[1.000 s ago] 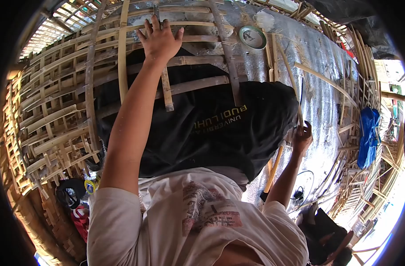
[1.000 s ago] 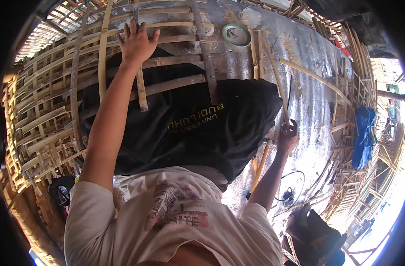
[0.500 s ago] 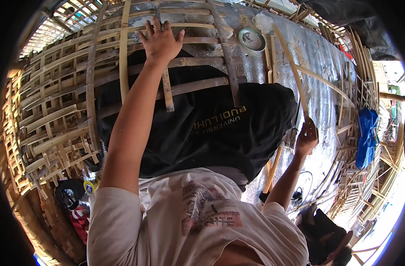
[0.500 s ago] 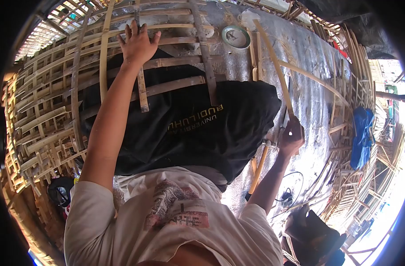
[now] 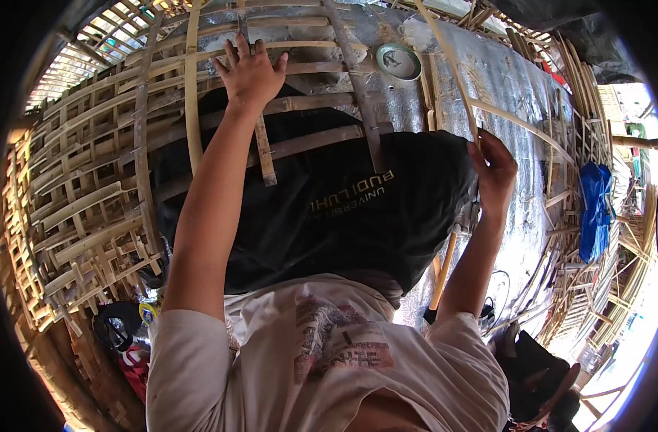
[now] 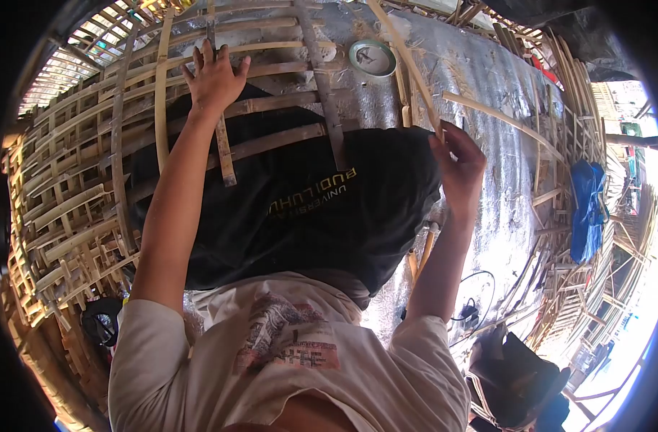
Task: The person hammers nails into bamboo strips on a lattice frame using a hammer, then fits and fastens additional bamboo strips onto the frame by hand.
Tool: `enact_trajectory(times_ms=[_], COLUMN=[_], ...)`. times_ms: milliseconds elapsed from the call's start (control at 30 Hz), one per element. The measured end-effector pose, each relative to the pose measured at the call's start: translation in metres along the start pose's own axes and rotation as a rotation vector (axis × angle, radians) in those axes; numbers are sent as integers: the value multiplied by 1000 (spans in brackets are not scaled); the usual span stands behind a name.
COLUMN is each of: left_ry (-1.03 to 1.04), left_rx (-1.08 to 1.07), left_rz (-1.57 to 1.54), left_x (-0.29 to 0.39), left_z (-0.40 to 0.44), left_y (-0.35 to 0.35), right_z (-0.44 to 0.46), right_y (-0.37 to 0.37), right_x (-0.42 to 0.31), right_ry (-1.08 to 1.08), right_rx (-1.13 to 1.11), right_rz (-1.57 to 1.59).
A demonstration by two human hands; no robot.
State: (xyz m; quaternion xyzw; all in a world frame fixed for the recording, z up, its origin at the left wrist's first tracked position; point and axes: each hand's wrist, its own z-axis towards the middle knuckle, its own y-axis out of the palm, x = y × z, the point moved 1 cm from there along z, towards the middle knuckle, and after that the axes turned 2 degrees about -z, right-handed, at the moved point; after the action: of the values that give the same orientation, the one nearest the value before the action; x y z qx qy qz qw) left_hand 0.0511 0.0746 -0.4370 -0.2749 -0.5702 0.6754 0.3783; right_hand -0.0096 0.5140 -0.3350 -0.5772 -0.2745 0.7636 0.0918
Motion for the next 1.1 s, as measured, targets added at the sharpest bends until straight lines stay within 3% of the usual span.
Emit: enact_trajectory(times_ms=[267,433,600,900,1100], left_ry=[-3,5,2,-19,-10], left_rx=[5,29,19,-50,20], left_rz=[-27,-36,-36,60,39], left_x=[-1,-1,1,3,4], left_z=[0,1,1,1,-1], left_y=[1,3,1,-4,-3], right_z=[11,8,2,-7,-4], right_y=[59,76,93,126,137], right_x=[-46,-64,-55,-57,-54], right_ry=[167,322,452,485,554], right_rx=[-230,-498,-684,-831,-797], right_rz=[687,1161,1656,1929,1836])
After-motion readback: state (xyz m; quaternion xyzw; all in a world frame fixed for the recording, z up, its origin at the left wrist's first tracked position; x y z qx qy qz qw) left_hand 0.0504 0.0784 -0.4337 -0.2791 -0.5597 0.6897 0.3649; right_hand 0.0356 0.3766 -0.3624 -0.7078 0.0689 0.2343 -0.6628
